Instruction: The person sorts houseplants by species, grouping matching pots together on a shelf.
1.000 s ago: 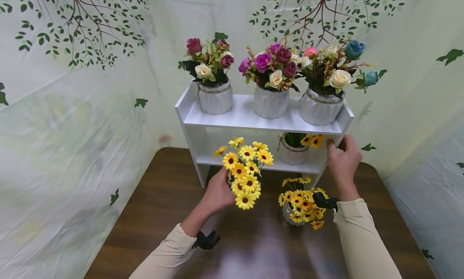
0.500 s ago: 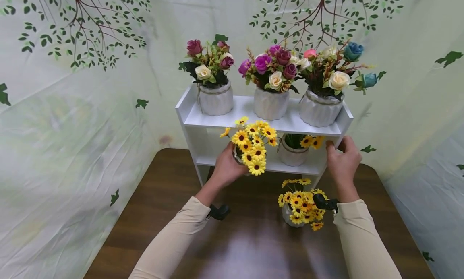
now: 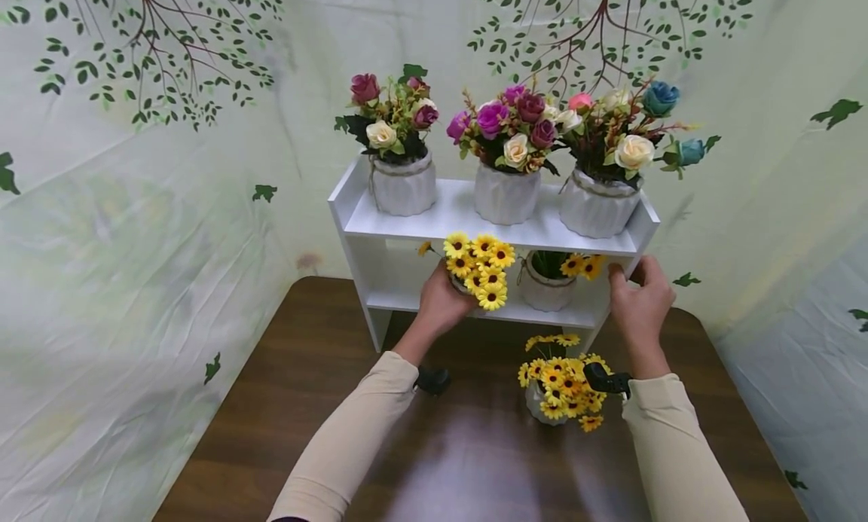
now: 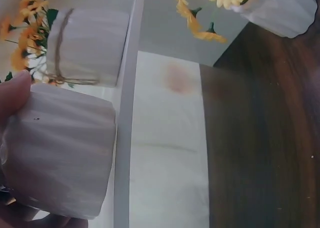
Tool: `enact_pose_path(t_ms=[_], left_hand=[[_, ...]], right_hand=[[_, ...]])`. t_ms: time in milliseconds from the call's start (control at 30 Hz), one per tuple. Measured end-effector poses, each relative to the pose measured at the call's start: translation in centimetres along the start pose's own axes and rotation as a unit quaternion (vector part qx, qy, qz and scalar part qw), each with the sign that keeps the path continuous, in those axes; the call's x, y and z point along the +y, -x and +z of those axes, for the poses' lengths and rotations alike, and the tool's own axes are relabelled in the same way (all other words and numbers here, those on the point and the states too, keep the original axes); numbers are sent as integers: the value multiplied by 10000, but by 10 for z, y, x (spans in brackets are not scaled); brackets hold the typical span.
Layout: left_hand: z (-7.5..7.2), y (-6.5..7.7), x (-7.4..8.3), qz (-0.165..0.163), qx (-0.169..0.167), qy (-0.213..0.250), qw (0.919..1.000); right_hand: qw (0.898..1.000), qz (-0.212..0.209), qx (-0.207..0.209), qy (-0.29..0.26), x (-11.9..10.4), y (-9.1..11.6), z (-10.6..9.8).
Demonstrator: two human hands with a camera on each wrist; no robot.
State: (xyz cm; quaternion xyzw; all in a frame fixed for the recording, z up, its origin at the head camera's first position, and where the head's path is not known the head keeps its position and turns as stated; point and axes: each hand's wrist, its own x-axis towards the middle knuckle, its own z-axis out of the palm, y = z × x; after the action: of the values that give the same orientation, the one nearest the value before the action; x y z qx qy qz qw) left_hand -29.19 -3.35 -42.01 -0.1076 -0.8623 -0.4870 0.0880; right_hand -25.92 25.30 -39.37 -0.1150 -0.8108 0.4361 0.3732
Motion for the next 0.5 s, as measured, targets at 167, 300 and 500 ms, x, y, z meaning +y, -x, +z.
enact_pose_path(t_ms=[167, 300, 500], left_hand=[[11, -15, 2, -17, -80, 133, 9999], [17, -24, 2, -205, -79, 141, 9997], [25, -34, 4, -627, -88, 138, 9979]], right_hand=[[10000, 30, 3, 63, 1, -3, -2], [10000, 14, -32, 89, 2, -4, -3], [10000, -70, -10, 11, 3, -4, -3]])
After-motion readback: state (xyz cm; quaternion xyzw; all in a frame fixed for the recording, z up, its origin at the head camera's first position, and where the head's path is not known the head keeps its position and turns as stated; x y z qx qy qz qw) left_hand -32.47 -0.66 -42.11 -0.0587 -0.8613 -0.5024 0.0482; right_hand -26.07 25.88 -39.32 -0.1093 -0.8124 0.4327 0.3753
